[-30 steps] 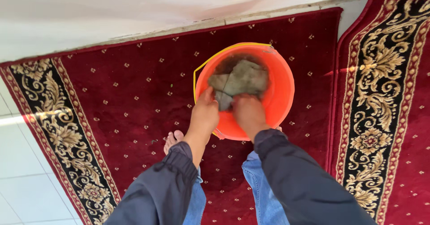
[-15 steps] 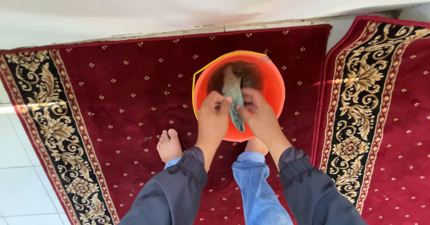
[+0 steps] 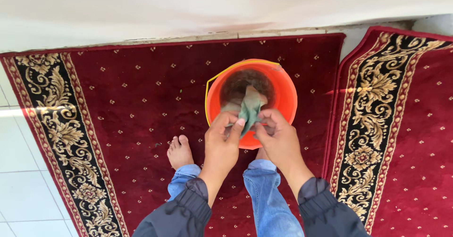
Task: The person cleans a window sill and the glass pane using a spray bottle and a cloth. They repeatedly spray the surfaces and wipe them down, occasionally dipping the cloth into a bucket of water to rinse it.
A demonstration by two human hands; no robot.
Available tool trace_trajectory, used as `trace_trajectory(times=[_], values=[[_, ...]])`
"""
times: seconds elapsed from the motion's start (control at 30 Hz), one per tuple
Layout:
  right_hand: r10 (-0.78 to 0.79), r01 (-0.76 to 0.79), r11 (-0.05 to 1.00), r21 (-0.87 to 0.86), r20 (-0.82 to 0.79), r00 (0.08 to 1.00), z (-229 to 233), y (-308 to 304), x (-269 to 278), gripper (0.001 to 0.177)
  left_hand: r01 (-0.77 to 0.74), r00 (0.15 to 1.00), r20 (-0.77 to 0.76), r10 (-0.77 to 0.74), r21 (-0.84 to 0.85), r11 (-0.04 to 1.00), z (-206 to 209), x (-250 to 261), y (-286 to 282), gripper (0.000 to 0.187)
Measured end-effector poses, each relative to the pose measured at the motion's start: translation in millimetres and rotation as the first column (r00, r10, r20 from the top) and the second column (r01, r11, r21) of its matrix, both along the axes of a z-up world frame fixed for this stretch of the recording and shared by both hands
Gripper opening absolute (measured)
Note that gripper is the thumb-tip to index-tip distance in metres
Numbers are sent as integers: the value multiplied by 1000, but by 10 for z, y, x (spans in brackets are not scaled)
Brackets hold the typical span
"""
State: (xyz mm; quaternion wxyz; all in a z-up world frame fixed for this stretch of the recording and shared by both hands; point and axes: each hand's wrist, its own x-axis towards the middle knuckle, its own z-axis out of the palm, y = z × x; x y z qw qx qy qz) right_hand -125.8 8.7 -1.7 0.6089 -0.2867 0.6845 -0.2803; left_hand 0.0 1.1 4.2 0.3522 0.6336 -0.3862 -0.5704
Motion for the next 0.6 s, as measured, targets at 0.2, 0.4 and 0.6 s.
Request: trace_trajectory(times=[0.2,0.4,0.6], values=[[130,-109,990,93,-266,955,116,79,-52,23,-67,997,37,64,111,991,167,-35,76,11],[-8,14,1000,8,-547,837,-215,32,-191,15,-99,952,297,78,56,993,-50,-47,15,12],[260,-236,964,120,-593,762,-783,-63,-36,32,171,864,480,-153,6,985,-756,-77,-85,30]])
